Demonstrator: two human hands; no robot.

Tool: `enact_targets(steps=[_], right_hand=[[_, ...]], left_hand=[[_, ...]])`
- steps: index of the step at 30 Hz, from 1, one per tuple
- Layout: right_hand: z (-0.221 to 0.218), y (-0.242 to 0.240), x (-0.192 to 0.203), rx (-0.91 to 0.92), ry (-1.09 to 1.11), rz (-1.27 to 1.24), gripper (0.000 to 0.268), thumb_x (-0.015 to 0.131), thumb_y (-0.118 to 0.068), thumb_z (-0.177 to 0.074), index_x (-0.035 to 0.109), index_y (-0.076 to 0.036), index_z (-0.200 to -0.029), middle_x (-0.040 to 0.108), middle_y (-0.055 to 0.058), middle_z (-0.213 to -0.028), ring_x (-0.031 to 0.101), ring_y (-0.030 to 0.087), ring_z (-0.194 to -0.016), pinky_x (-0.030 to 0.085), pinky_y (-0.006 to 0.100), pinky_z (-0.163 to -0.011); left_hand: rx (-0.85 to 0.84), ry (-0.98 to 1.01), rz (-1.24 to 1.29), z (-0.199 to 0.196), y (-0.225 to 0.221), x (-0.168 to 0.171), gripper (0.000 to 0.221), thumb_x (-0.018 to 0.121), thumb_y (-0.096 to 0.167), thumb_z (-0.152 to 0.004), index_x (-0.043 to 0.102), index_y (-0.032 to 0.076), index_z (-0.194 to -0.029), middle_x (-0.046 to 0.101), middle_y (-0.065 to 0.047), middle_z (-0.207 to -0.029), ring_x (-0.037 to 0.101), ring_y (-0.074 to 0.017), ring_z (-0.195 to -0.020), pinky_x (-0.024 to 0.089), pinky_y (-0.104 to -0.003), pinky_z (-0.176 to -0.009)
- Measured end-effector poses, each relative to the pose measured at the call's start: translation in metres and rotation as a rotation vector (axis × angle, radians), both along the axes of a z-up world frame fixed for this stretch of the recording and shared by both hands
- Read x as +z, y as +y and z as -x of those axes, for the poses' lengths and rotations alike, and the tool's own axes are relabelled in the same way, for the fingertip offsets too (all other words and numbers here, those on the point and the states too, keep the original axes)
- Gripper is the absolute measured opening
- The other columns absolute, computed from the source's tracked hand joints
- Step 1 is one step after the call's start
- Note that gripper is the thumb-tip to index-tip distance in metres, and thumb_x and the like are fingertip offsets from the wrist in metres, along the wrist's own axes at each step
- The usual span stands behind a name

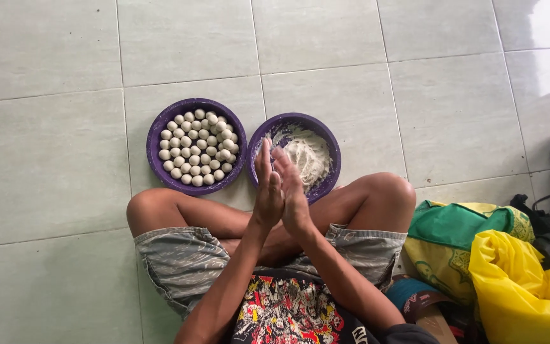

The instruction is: Rolling small pieces of dough into balls and placing them in a bowl

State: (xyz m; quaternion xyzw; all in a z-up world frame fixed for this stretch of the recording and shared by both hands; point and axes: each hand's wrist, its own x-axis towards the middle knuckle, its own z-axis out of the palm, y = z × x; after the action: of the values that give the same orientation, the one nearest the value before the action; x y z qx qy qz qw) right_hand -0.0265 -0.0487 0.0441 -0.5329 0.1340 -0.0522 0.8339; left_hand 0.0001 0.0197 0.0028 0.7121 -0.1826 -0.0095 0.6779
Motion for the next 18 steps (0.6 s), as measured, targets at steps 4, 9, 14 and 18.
enact_targets(steps=[4,9,14,18], right_hand=[[-0.020,-0.014,-0.007,-0.073,-0.073,0.026,0.078,0.020,-0.060,-0.106,0.013,-0.008,-0.164,0.010,0.028,-0.166,-0.001,0.055,-0.151,0.002,0.067,-0.120],[-0.003,0.015,-0.007,0.008,-0.004,0.040,0.075,0.024,-0.054,-0.106,0.024,-0.003,-0.161,0.017,0.029,-0.165,0.006,0.053,-0.151,0.002,0.066,-0.120],[-0.017,0.002,-0.002,-0.025,-0.051,0.040,0.079,0.022,-0.060,-0.104,0.023,-0.006,-0.162,0.018,0.026,-0.166,0.008,0.050,-0.153,0.006,0.065,-0.120],[-0.016,0.015,-0.003,0.010,-0.034,0.032,0.076,0.021,-0.055,-0.106,0.020,-0.003,-0.161,0.016,0.030,-0.165,0.007,0.054,-0.150,0.005,0.068,-0.120]], left_hand=[[0.014,-0.002,0.002,0.017,-0.002,0.001,0.082,0.013,0.061,-0.105,0.011,0.005,-0.164,0.021,-0.025,-0.163,0.018,-0.0405,-0.154,0.010,-0.052,-0.126],[0.039,0.006,0.018,-0.005,0.003,0.004,0.082,0.013,0.061,-0.105,0.012,0.005,-0.164,0.021,-0.025,-0.163,0.018,-0.0403,-0.154,0.010,-0.052,-0.126],[0.067,0.008,0.016,0.004,0.007,0.007,0.082,0.013,0.061,-0.105,0.012,0.005,-0.164,0.021,-0.024,-0.163,0.019,-0.0401,-0.154,0.010,-0.052,-0.126],[0.089,0.013,0.020,0.008,0.010,0.008,0.082,0.012,0.061,-0.105,0.012,0.006,-0.164,0.021,-0.024,-0.163,0.019,-0.0399,-0.154,0.011,-0.052,-0.126]])
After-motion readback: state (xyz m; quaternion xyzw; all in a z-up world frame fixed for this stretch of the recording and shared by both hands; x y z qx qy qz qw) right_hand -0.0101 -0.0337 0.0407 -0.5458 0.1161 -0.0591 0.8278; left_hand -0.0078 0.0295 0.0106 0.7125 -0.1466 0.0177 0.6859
